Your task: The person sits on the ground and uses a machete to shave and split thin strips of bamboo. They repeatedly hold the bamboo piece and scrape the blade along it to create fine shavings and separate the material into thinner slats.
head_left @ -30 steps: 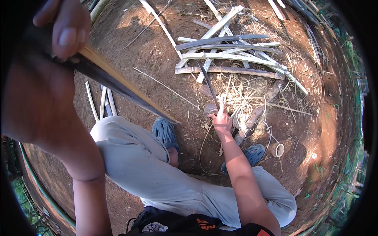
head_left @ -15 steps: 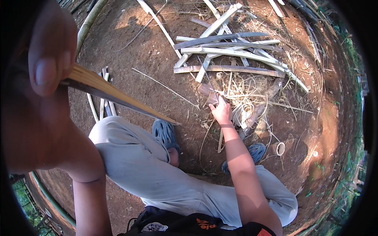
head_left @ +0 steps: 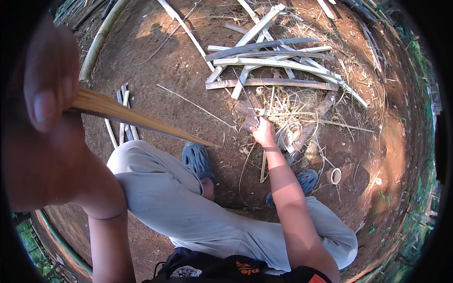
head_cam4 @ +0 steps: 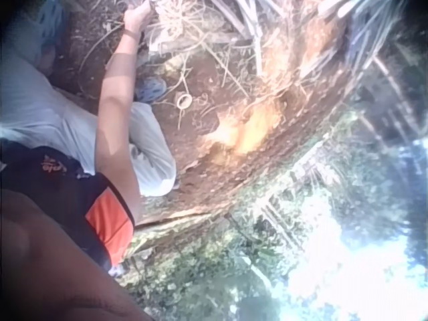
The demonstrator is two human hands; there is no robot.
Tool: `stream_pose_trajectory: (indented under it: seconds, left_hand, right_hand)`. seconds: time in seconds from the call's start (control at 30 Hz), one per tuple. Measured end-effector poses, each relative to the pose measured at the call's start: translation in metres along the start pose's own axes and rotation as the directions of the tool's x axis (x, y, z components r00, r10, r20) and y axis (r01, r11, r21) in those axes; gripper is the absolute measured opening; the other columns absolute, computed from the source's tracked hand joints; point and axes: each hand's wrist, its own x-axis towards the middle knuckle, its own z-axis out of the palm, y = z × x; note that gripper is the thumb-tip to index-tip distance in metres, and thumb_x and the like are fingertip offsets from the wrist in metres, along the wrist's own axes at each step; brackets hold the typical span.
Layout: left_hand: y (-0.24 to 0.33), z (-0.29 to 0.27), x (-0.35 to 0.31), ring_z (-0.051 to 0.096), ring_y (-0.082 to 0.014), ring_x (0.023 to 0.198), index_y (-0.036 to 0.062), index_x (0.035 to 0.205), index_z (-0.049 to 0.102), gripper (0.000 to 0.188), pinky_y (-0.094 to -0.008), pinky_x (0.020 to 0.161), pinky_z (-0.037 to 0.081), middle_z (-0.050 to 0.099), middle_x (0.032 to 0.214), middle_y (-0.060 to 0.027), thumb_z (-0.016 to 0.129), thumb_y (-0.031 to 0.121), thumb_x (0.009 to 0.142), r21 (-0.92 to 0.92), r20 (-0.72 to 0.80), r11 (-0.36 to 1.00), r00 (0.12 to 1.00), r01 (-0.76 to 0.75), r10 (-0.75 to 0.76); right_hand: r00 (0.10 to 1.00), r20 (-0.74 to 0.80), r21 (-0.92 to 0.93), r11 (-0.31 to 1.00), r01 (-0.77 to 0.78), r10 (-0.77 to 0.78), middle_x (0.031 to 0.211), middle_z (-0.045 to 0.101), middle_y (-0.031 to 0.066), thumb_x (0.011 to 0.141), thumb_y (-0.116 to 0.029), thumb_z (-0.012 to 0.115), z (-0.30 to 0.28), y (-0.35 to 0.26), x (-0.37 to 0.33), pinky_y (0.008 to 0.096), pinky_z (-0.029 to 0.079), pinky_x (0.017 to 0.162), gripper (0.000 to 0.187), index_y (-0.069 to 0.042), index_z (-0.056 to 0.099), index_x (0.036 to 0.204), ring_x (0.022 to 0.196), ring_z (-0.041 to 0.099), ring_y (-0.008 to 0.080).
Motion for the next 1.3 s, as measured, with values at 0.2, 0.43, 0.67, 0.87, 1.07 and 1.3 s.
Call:
stream_pose_trajectory:
  seconds: [0.2, 0.43, 0.67, 0.87, 1.07, 1.3]
  left_hand:
    - [0.000, 0.005, 0.001, 0.053, -0.0167, 0.060, 0.0058, 0.098, 0.052, 0.035, -0.0281, 0.061, 0.046, 0.048, 0.076, -0.0027, 0.042, 0.039, 0.103, -0.039, 0.048, 0.998, 0.998, -0.042, 0.044]
    - [-0.004, 0.014, 0.007, 0.054, -0.0167, 0.059, 0.0063, 0.098, 0.052, 0.034, -0.0280, 0.060, 0.047, 0.048, 0.075, -0.0017, 0.042, 0.038, 0.103, -0.104, 0.150, 0.992, 0.985, -0.066, 0.081]
    - [-0.017, 0.030, 0.016, 0.055, -0.0166, 0.059, 0.0069, 0.098, 0.052, 0.033, -0.0279, 0.060, 0.048, 0.049, 0.073, -0.0007, 0.041, 0.037, 0.103, -0.215, 0.255, 0.973, 0.958, -0.078, 0.133]
    - [-0.020, 0.049, 0.033, 0.055, -0.0178, 0.058, 0.0114, 0.086, 0.042, 0.029, -0.0259, 0.055, 0.047, 0.048, 0.070, -0.0041, 0.034, 0.033, 0.103, -0.063, 0.105, 0.994, 0.990, -0.090, 0.096]
    - [-0.032, 0.081, 0.043, 0.049, -0.0153, 0.060, 0.0127, 0.077, 0.036, 0.036, -0.0248, 0.055, 0.042, 0.043, 0.070, -0.0062, 0.041, 0.040, 0.101, 0.174, -0.368, 0.984, 0.929, 0.028, 0.039]
    - [-0.048, 0.101, 0.063, 0.036, -0.0020, 0.067, 0.0080, 0.086, 0.057, 0.031, -0.0199, 0.060, 0.029, 0.045, 0.073, 0.0067, 0.058, 0.033, 0.103, 0.175, -0.547, 0.976, 0.811, -0.131, 0.207]
  right_hand:
    - [1.000, 0.017, 0.091, 0.996, -0.020, 0.019, 0.111, 0.071, 0.0197, 0.083, -0.025, 0.079, 0.003, 0.005, 0.003, 0.0429, 0.052, 0.094, 0.048, -0.010, 0.064, 0.126, 0.108, 0.067, 0.0358]
    - [0.988, -0.146, 0.060, 0.997, -0.038, 0.047, 0.106, 0.072, 0.0188, 0.091, -0.027, 0.070, 0.004, 0.003, -0.014, 0.0455, 0.055, 0.083, 0.039, -0.008, 0.064, 0.124, 0.098, 0.070, 0.0367]
    - [0.976, -0.210, 0.340, 0.940, 0.024, 0.051, 0.084, 0.073, 0.0162, 0.093, -0.028, 0.067, -0.025, 0.004, -0.073, 0.0385, 0.053, 0.070, 0.026, -0.006, 0.073, 0.106, 0.074, 0.070, 0.0279]
    - [0.990, -0.123, 0.499, 0.867, -0.001, 0.072, 0.068, 0.065, 0.0090, 0.095, -0.032, 0.065, -0.058, -0.032, -0.085, 0.0371, 0.048, 0.062, 0.027, -0.010, 0.073, 0.107, 0.062, 0.063, 0.0184]
    - [0.996, -0.041, 0.811, 0.580, 0.080, -0.079, 0.069, 0.056, -0.0008, 0.107, -0.027, 0.050, -0.148, -0.111, -0.177, 0.0214, 0.041, 0.046, 0.034, -0.002, 0.066, 0.124, 0.052, 0.053, 0.0045]
    - [0.688, -0.510, 0.626, 0.325, 0.709, -0.517, 0.067, 0.056, 0.0069, 0.110, -0.015, 0.033, -0.206, -0.174, -0.277, 0.0220, 0.041, 0.046, 0.051, 0.008, 0.025, 0.155, 0.049, 0.049, 0.0064]
